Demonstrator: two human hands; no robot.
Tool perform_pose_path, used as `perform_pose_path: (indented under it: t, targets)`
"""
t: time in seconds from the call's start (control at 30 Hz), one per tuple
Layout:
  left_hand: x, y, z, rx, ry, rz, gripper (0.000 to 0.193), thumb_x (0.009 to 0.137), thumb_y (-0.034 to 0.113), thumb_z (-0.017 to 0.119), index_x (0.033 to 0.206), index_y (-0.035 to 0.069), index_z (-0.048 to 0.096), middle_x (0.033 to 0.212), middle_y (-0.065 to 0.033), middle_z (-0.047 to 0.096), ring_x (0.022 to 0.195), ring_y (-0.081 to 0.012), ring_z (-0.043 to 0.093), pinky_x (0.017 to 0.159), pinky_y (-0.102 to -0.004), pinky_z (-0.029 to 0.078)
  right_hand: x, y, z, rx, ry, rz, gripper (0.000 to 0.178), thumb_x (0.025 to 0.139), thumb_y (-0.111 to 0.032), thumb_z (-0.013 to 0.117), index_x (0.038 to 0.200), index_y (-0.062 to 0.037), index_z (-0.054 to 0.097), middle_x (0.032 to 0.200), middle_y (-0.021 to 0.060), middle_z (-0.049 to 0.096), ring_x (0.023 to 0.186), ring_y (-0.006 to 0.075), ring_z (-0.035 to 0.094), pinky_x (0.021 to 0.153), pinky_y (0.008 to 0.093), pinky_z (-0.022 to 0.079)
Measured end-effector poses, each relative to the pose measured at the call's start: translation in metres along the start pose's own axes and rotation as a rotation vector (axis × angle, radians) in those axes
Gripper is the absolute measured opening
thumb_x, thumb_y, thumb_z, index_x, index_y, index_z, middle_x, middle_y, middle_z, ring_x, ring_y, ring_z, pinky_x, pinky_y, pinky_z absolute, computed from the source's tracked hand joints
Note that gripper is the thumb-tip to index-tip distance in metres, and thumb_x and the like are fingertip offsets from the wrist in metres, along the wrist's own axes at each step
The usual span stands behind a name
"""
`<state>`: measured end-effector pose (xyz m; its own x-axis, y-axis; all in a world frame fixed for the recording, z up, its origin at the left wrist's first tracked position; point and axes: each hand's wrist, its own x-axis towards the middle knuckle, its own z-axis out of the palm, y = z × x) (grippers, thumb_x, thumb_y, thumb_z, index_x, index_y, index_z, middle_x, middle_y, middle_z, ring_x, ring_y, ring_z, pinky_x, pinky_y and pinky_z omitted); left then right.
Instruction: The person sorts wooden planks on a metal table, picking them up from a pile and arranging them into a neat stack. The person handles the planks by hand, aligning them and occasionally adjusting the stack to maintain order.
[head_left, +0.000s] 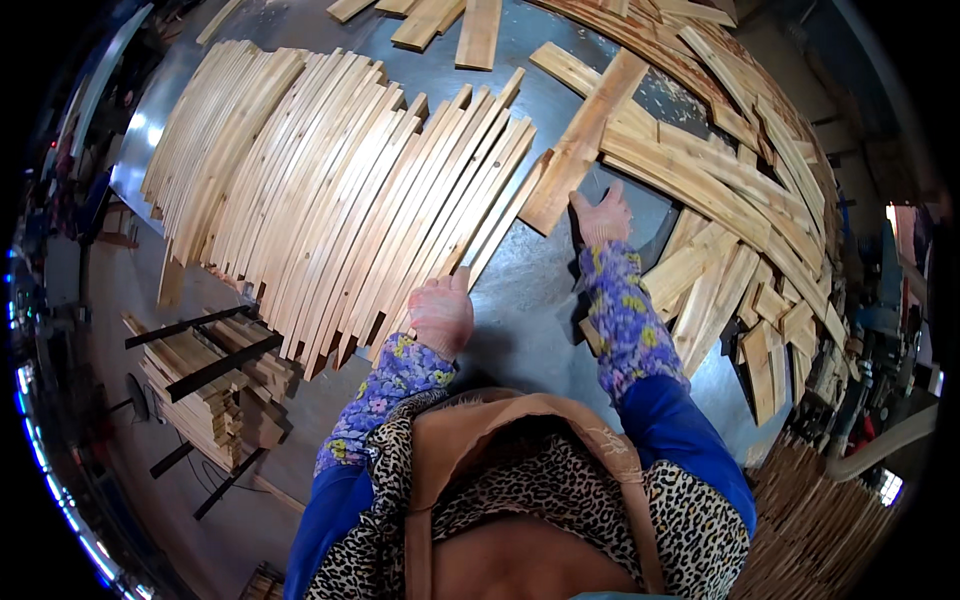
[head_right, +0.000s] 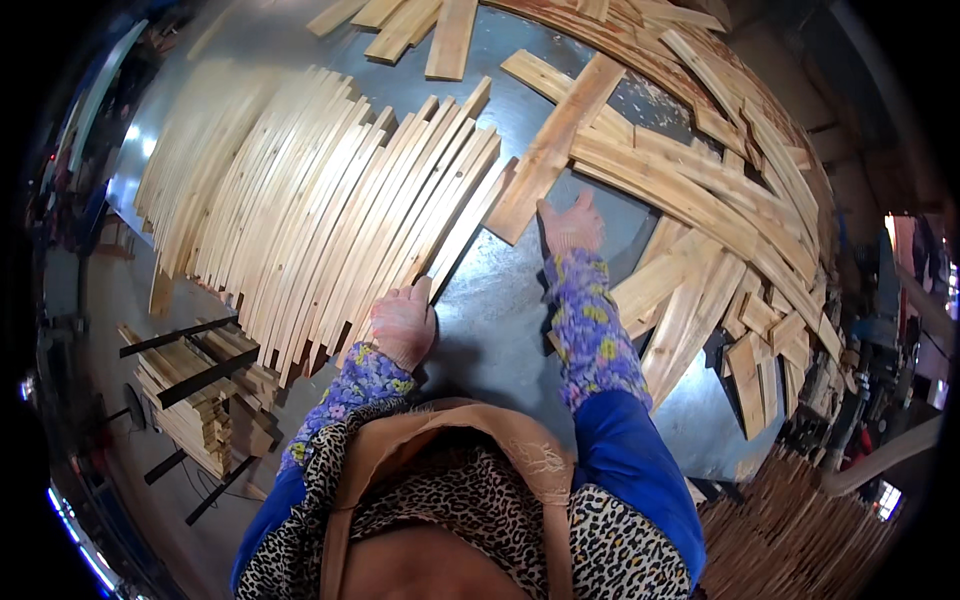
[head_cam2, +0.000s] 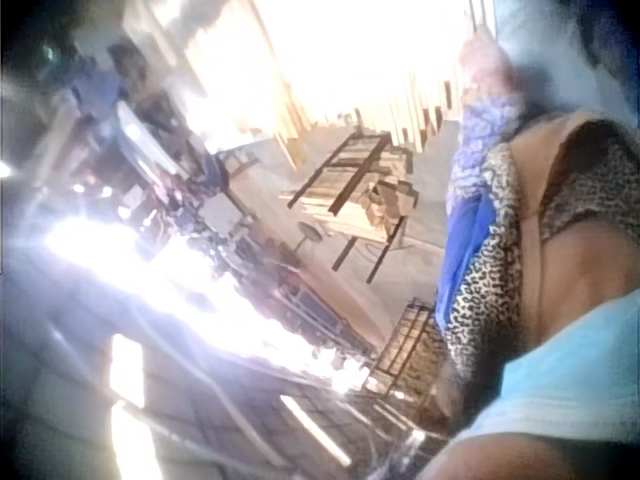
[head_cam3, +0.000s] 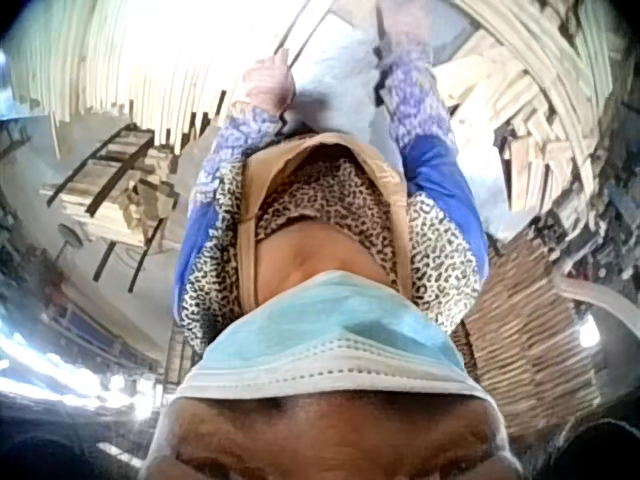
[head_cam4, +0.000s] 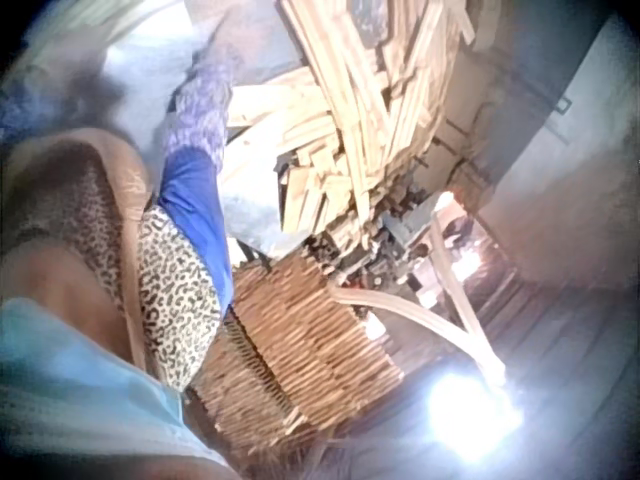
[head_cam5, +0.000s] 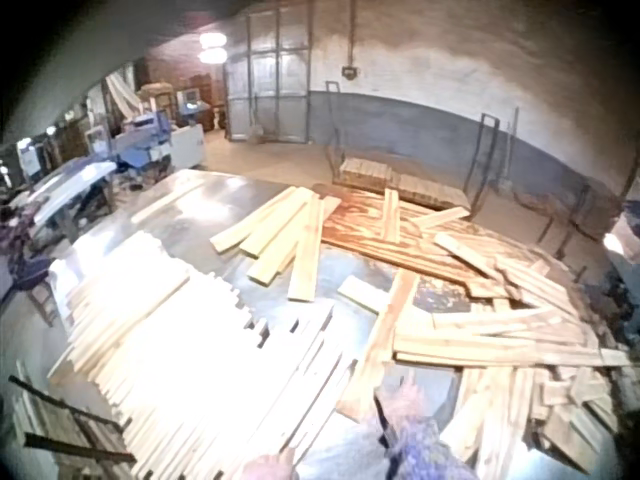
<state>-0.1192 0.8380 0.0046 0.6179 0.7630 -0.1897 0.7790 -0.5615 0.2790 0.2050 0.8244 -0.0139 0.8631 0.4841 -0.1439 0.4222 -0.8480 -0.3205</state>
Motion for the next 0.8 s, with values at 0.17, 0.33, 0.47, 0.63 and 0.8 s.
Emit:
perform_pose_path:
  t: [0.17,0.33,0.47,0.63,0.8]
  targets:
    - [0.004,-0.006,-0.008,-0.055,0.001,-0.039,0.038,0.094,0.02,0.064,0.129,0.004,0.064,0.1,-0.0176,0.075,0.097,-0.0383,0.073,0.084,-0.0524,0.057,0.006,-0.056,0.052,0.446,-0.082,-0.026,0.089,0.087,-0.056,0.078,0.147,0.0052,0.054,0.143,0.0383,0.063,0.131,0.0524,0.063,0.112,0.0504,0.052]
    - [0.017,0.008,-0.001,-0.091,0.007,-0.053,0.035,0.096,0.02,0.063,0.126,0.003,0.062,0.101,-0.0187,0.074,0.097,-0.039,0.073,0.085,-0.0527,0.057,0.064,-0.074,0.036,0.496,-0.289,0.016,0.07,0.092,-0.051,0.07,0.131,0.0073,0.069,0.122,0.0304,0.075,0.116,0.0456,0.072,0.1,0.0475,0.055]
    - [0.014,0.003,-0.011,-0.157,-0.012,-0.043,0.034,0.096,0.018,0.063,0.126,0.004,0.061,0.101,-0.0193,0.074,0.097,-0.0388,0.073,0.084,-0.0537,0.057,0.033,-0.049,-0.01,0.144,-0.315,-0.229,0.055,0.098,-0.051,0.063,0.121,-0.0012,0.075,0.112,0.0295,0.075,0.108,0.0469,0.072,0.095,0.0502,0.056]
    - [-0.014,-0.024,-0.042,-0.452,0.136,0.057,0.029,0.093,0.011,0.065,0.12,0.001,0.067,0.102,-0.0251,0.074,0.089,-0.0466,0.071,0.078,-0.054,0.059,-0.109,0.0,-0.003,0.192,-0.292,-0.318,0.047,0.102,-0.037,0.066,0.138,-0.008,0.067,0.113,0.0271,0.076,0.111,0.0472,0.072,0.096,0.0533,0.058]
    - [-0.039,-0.089,-0.135,-0.886,0.042,-0.074,0.034,0.099,0.038,0.073,0.108,0.005,0.071,0.083,-0.0178,0.073,0.074,-0.0386,0.072,0.064,-0.0494,0.057,-0.245,0.002,0.041,0.688,-0.696,-0.23,0.088,0.098,-0.044,0.07,0.17,-0.0145,0.029,0.109,0.0309,0.076,0.1,0.0446,0.077,0.086,0.0549,0.061]
